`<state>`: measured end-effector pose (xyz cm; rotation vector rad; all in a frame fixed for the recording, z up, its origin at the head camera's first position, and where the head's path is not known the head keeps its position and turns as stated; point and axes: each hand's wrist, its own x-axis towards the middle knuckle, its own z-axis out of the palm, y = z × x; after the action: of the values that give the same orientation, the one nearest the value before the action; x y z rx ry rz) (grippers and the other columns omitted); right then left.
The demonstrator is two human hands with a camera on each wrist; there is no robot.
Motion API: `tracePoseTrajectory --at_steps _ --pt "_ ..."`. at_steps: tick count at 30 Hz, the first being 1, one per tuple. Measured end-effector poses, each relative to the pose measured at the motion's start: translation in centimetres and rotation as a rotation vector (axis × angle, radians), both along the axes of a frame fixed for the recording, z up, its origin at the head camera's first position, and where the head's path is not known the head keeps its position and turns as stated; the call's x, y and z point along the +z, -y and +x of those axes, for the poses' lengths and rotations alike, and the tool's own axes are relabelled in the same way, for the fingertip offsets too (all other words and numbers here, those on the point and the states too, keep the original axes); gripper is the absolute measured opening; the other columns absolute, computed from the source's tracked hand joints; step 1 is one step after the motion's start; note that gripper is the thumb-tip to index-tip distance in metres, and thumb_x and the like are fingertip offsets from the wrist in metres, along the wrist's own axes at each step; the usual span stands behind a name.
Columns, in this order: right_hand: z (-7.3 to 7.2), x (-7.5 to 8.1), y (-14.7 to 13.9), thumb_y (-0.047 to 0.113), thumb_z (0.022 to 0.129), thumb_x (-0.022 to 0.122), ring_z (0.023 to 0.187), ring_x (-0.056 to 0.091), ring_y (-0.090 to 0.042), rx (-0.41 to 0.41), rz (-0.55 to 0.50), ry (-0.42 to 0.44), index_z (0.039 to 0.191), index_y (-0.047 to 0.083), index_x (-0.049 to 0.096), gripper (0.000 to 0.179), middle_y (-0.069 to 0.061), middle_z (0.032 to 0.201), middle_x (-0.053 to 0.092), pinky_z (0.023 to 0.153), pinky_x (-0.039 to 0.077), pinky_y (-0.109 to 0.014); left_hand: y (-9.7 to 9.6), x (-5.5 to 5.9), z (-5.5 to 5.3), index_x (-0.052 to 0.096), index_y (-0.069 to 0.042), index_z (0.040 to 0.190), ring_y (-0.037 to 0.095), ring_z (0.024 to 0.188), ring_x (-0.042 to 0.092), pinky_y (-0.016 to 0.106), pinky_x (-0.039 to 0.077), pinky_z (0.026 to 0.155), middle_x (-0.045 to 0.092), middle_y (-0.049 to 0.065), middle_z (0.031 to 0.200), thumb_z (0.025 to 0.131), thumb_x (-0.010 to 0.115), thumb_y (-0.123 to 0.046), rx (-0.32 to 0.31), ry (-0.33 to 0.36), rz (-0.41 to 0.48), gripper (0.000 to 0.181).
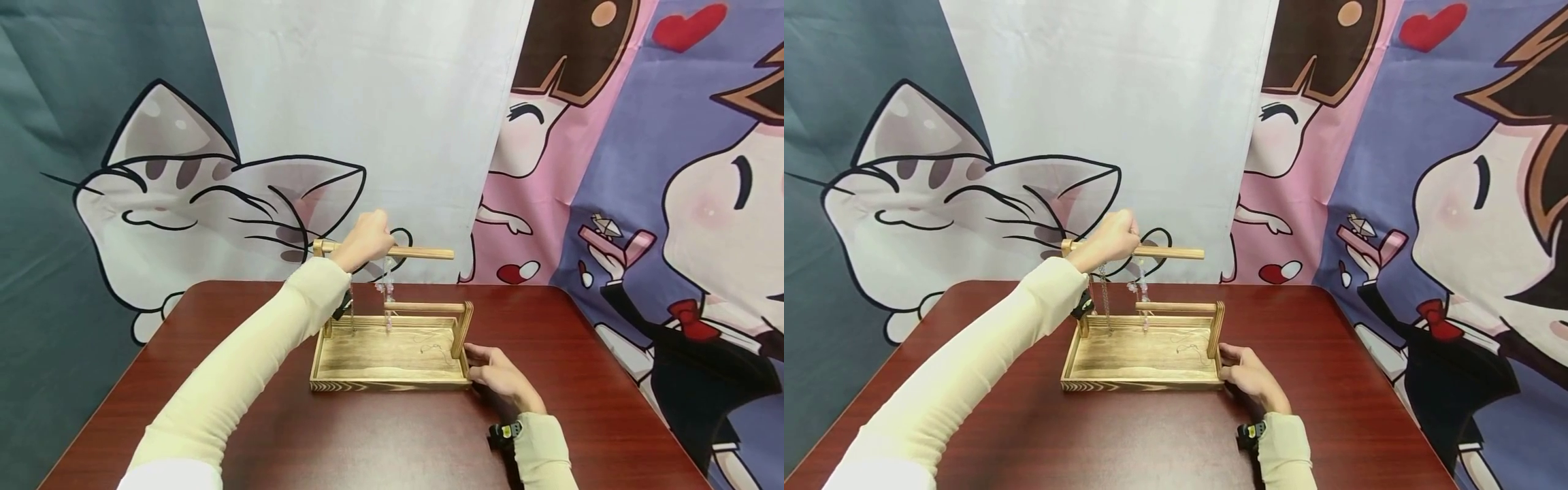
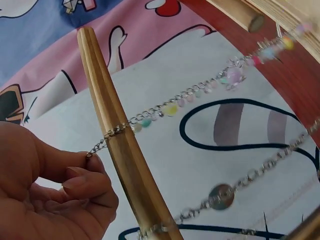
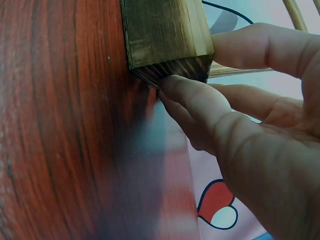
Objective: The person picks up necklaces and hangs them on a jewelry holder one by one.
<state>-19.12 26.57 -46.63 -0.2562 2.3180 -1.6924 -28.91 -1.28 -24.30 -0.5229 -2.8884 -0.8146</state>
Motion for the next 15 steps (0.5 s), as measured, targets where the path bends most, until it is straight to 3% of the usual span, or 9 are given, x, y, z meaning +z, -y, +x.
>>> tracePoseTrajectory --at_steps 5,11,15 --pt "0.0 0.2 0.0 -0.009 0.075 0.051 0.100 0.052 -0.029 -0.010 0.004 0.008 0.136 -0.006 0.034 0.063 -0.024 0.127 0.047 0.076 0.044 -0.023 1.2 0.1 0.3 0.030 -0.012 0.057 0.015 0.053 0.025 0.026 0.031 0.047 0.025 0.000 0.057 0.069 0.043 0.004 0.042 -0.021 -0.023 0.023" --pt "0.3 0.3 0.0 -0.010 0.076 0.051 0.097 0.051 -0.029 0.005 0.006 0.003 0.136 -0.008 0.034 0.063 -0.025 0.126 0.046 0.073 0.044 -0.023 1.9 -0.2 0.5 0.030 -0.012 0.058 0.016 0.052 0.027 0.025 0.030 0.044 0.024 0.001 0.057 0.071 0.043 0.003 0.095 0.019 -0.049 0.025" --pt "0.7 1.1 0.4 -0.012 0.076 0.050 0.093 0.051 -0.029 0.014 -0.003 0.010 0.136 -0.010 0.032 0.062 -0.028 0.123 0.045 0.072 0.044 -0.023 2.2 -0.4 0.5 0.029 -0.013 0.056 0.015 0.051 0.026 0.024 0.029 0.043 0.023 0.000 0.056 0.072 0.043 0.003 0.095 0.011 -0.059 0.027"
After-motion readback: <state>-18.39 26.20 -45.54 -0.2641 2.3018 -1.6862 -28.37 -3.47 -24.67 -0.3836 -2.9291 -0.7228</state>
